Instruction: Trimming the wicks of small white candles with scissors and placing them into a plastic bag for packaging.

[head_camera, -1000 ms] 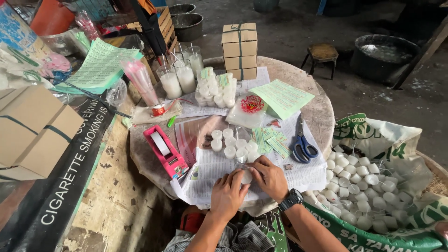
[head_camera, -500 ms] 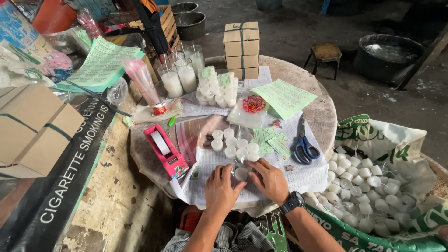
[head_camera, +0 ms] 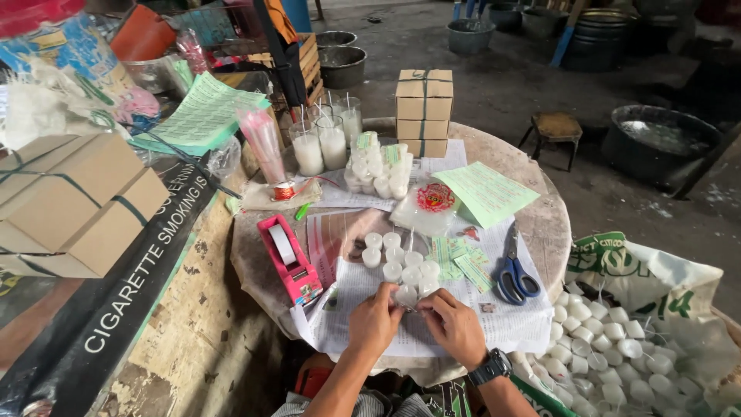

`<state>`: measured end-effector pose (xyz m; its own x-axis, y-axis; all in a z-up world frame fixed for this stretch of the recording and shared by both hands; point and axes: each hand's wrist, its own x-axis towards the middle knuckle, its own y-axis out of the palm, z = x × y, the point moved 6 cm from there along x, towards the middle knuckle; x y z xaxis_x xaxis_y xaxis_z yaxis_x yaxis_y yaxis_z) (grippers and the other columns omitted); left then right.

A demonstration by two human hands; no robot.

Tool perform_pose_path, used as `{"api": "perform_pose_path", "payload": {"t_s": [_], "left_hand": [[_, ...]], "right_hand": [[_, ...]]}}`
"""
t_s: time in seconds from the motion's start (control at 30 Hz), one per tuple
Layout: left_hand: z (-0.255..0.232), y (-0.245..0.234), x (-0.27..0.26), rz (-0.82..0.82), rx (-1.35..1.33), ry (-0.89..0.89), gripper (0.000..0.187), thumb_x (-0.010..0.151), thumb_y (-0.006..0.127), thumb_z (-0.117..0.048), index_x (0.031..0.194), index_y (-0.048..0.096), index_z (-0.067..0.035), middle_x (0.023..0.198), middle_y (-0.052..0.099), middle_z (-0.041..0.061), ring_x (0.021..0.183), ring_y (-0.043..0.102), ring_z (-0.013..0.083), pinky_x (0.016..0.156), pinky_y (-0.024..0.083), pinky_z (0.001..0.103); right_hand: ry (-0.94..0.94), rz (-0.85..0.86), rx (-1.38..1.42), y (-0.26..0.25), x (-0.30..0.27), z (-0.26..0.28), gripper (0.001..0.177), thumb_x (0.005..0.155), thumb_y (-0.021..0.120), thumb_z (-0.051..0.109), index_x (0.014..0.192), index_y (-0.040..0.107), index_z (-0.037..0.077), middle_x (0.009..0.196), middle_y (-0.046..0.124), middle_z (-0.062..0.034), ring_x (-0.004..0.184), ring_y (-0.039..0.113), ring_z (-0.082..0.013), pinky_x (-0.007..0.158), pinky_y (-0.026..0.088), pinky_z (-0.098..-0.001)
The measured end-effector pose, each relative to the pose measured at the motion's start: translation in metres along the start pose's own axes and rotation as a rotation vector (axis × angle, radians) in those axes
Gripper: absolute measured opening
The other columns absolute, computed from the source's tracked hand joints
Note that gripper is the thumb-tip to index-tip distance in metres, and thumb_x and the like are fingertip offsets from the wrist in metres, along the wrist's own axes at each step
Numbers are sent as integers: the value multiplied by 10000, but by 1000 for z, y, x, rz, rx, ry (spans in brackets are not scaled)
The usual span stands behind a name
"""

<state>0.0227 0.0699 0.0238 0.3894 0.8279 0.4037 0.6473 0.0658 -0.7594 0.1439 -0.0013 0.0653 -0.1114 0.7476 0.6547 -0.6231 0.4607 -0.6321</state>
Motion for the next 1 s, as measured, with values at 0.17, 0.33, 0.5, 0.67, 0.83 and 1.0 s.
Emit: {"api": "perform_pose_path", "payload": {"t_s": [0.17,0.33,0.5,0.67,0.83,1.0], "left_hand": [[-6,-37,-1,252,-210,-183,294,810,556,-208,1081,447,-176,818,620,-15,513,498,98,419,377,225],[15,-46,29,-114,-210,-11,154,800,502,-176,941,564,-159,774,589,-24,546,560,174,482,393,329],[10,-6,53,37,84,105,278,749,607,-214,1005,510,-170,959,509,24,761,555,296,509,431,438],[10,-24,39,-255,-93,79,322,728,628,-276,1002,502,-164,885,581,28,629,580,203,481,445,360],[-46,-65,-15,-410,-207,410,294,841,482,-362,867,485,-69,915,553,66,576,528,153,524,427,258],[-63,-37,-34,-296,-3,685,191,843,547,-253,875,512,-68,947,546,73,698,591,187,538,502,290]], "right_hand": [[85,-22,-91,19,-11,-34,154,746,552,102,894,509,108,747,557,-2,412,505,-80,344,400,-204],[122,13,-85,18,-14,-30,171,725,542,79,889,513,115,726,586,-5,472,549,-92,400,440,-206],[154,-29,-38,4,-4,-15,75,776,505,190,804,533,127,710,539,6,411,461,-120,395,353,-264],[163,-29,-27,2,-3,-20,73,772,482,133,820,531,109,707,524,-12,450,469,-129,423,365,-261],[145,-14,42,6,-2,-23,137,766,444,37,861,537,71,744,586,-34,536,547,-147,459,425,-260],[165,-27,149,2,-1,-25,148,778,464,8,885,550,61,785,610,-59,643,583,-172,550,465,-253]]}}
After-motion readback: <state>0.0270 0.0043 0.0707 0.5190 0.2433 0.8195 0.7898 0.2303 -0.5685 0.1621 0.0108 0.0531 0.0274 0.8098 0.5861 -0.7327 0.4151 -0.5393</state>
